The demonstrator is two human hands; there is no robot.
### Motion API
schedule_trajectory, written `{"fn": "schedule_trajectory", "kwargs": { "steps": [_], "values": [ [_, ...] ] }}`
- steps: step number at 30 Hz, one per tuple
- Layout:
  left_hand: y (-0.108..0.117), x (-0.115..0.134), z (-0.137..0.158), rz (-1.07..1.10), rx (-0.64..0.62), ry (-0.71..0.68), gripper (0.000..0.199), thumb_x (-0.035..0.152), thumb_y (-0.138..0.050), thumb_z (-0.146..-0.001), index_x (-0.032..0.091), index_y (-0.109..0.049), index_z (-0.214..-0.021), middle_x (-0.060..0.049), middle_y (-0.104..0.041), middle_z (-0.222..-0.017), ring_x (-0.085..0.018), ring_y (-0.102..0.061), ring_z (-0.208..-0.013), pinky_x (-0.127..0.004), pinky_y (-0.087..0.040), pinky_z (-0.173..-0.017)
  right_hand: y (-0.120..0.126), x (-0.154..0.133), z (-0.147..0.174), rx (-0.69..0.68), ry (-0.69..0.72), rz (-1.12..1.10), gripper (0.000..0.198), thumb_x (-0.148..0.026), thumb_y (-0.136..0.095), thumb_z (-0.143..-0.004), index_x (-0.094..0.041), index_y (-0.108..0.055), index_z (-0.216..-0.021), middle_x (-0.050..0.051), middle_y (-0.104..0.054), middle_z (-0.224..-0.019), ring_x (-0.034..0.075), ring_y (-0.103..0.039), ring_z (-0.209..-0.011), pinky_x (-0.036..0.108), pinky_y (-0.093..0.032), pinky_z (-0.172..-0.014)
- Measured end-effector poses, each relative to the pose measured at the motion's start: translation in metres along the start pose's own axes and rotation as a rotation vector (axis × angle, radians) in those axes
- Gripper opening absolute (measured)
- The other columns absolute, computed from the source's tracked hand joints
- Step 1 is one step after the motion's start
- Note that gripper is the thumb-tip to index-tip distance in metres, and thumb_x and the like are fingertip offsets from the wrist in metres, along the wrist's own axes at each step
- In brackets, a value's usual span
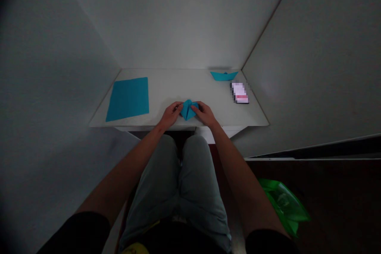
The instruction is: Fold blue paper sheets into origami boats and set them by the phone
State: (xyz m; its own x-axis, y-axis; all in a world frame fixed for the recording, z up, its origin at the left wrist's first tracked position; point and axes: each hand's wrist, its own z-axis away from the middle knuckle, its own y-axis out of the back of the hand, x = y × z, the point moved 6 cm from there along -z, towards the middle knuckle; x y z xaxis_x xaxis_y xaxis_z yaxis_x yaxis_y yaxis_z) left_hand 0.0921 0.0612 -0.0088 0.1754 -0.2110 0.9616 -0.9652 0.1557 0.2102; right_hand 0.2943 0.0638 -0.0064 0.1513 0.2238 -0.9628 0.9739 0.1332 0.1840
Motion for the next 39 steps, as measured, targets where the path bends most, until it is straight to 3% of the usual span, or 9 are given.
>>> {"fn": "schedule_trajectory", "kwargs": {
  "steps": [5, 9, 15, 18, 23, 28, 32, 39],
  "values": [
    [0.001, 0.003, 0.0, 0.045, 0.026, 0.018, 0.037, 0.052, -0.063, -0.106, 0.019, -0.075, -0.117, -0.008, -0.079, -0.108, -0.018, -0.073, -0.087, -0.031, -0.062, -0.079, 0.001, 0.0, 0.0, 0.006, 0.01, -0.042, 0.056, -0.078, -0.08, -0.085, -0.027, -0.074, -0.109, 0.005, -0.078, -0.1, 0.026, -0.071, -0.096, 0.045, -0.061, -0.093],
    [0.004, 0.004, 0.001, 0.06, 0.051, 0.03, 0.03, 0.041, -0.065, -0.105, 0.019, -0.072, -0.125, -0.011, -0.077, -0.125, -0.017, -0.072, -0.091, -0.033, -0.062, -0.085, 0.003, 0.002, -0.001, 0.027, -0.003, -0.089, 0.061, -0.076, -0.084, -0.081, -0.029, -0.07, -0.118, 0.004, -0.076, -0.101, 0.025, -0.07, -0.095, 0.043, -0.061, -0.089],
    [0.009, 0.004, 0.006, 0.057, 0.077, -0.074, 0.049, 0.022, -0.075, -0.09, 0.023, -0.064, -0.138, -0.011, -0.061, -0.148, -0.015, -0.073, -0.098, -0.037, -0.06, -0.099, 0.01, 0.007, -0.001, 0.116, -0.008, -0.092, 0.06, -0.075, -0.083, -0.081, -0.03, -0.062, -0.115, 0.001, -0.067, -0.096, 0.023, -0.065, -0.09, 0.037, -0.06, -0.076],
    [0.008, 0.002, 0.006, 0.033, 0.108, -0.067, 0.056, 0.03, -0.083, -0.088, 0.022, -0.063, -0.139, -0.011, -0.063, -0.138, -0.014, -0.072, -0.092, -0.033, -0.06, -0.088, 0.01, 0.007, -0.001, 0.126, -0.01, -0.105, 0.059, -0.074, -0.085, -0.079, -0.03, -0.057, -0.105, -0.001, -0.062, -0.092, 0.02, -0.062, -0.084, 0.034, -0.06, -0.07],
    [-0.001, -0.006, 0.002, 0.063, 0.009, 0.042, 0.063, 0.048, -0.078, -0.098, 0.021, -0.054, -0.149, -0.004, -0.073, -0.104, -0.015, -0.074, -0.074, -0.031, -0.056, -0.074, 0.005, 0.005, 0.0, 0.094, -0.022, -0.139, 0.063, -0.074, -0.091, -0.073, -0.029, -0.053, -0.094, -0.002, -0.06, -0.09, 0.017, -0.062, -0.08, 0.032, -0.062, -0.068],
    [0.005, -0.006, -0.002, 0.116, 0.058, 0.009, 0.063, 0.055, -0.074, -0.101, 0.021, -0.057, -0.15, -0.006, -0.075, -0.105, -0.016, -0.076, -0.077, -0.03, -0.059, -0.075, 0.002, 0.007, 0.0, 0.071, -0.018, -0.155, 0.066, -0.071, -0.097, -0.067, -0.028, -0.059, -0.1, -0.003, -0.065, -0.094, 0.016, -0.066, -0.08, 0.03, -0.062, -0.068],
    [0.011, -0.005, -0.003, 0.076, 0.13, 0.021, 0.051, 0.058, -0.071, -0.103, 0.022, -0.068, -0.139, -0.008, -0.076, -0.11, -0.013, -0.072, -0.074, -0.028, -0.058, -0.07, 0.001, 0.008, 0.0, 0.023, -0.018, -0.138, 0.059, -0.07, -0.094, -0.072, -0.026, -0.066, -0.098, 0.0, -0.07, -0.094, 0.017, -0.07, -0.081, 0.034, -0.064, -0.073],
    [0.01, 0.003, 0.001, 0.103, 0.107, 0.024, 0.042, 0.05, -0.073, -0.102, 0.02, -0.073, -0.131, -0.01, -0.077, -0.119, -0.012, -0.07, -0.074, -0.027, -0.059, -0.07, 0.004, 0.007, 0.001, 0.037, -0.05, -0.098, 0.052, -0.073, -0.088, -0.078, -0.026, -0.08, -0.098, 0.004, -0.079, -0.092, 0.021, -0.073, -0.082, 0.04, -0.068, -0.079]
  ]
}}
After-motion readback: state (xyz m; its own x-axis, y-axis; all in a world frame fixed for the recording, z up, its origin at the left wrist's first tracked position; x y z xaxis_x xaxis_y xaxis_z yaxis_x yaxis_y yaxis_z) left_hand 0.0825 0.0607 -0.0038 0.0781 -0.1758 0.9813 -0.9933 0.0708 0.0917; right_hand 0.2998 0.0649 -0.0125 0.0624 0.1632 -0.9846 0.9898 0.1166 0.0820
